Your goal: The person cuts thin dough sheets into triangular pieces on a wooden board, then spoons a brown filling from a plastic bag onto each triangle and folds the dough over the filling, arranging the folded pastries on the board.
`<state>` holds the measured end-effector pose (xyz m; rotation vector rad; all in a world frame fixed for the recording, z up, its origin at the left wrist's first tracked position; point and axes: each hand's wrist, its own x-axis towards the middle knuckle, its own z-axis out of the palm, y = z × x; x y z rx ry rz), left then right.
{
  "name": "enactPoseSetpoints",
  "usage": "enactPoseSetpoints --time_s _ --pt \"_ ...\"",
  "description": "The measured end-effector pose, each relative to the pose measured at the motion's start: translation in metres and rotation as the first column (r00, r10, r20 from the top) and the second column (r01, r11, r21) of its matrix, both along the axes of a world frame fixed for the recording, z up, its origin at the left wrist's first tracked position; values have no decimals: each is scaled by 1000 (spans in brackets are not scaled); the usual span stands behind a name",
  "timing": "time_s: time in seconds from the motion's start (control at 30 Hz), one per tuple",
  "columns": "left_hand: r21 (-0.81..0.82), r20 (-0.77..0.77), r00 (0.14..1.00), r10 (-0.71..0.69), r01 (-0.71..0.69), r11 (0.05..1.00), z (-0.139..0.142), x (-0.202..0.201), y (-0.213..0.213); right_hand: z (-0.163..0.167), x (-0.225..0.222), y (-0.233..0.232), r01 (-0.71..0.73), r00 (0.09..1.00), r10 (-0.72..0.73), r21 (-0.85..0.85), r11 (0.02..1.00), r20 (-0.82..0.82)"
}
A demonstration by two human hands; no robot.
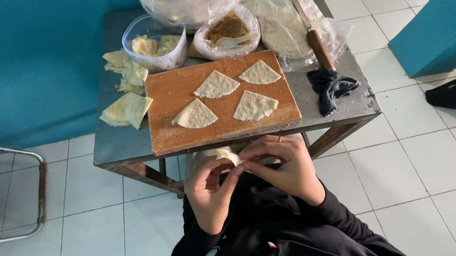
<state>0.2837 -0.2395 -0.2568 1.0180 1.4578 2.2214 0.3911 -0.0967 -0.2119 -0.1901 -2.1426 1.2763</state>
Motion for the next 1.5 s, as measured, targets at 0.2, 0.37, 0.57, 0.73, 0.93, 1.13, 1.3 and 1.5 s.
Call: enactPoseSetpoints --time_s 0.2,0.37,0.57,0.73,0.93,1.13,1.3,1.5 --pt "-30 -69 998 -5 3 1000 5 -2 -3 -1 0 1 -19 994 38 -184 983 102" --pt "-57 -11 997 -74 73 996 7 -3 -3 -8 -2 -1 1 992 25 -206 979 122" --pt "-71 -131 989 -66 57 996 11 -4 -2 -15 -4 2 -126 988 151 -379 917 37" --pt "-105 -104 991 -87 76 992 7 -4 0 -17 -6 -1 -30 992 66 -315 949 104" --pt "-108 -212 977 -39 16 994 2 -1 2 -12 -6 -3 -3 996 22 -205 979 91" --pt "-134 -257 966 -35 0 991 -1 2 6 -7 -7 -7 106 994 -106 2 994 23" --pt "24 -19 988 -155 156 988 -5 1 8 -2 -8 -7 112 991 -97 175 978 -90" --pt "17 121 981 -152 151 988 -8 -3 6 -6 -7 -6 24 998 -13 182 983 -63"
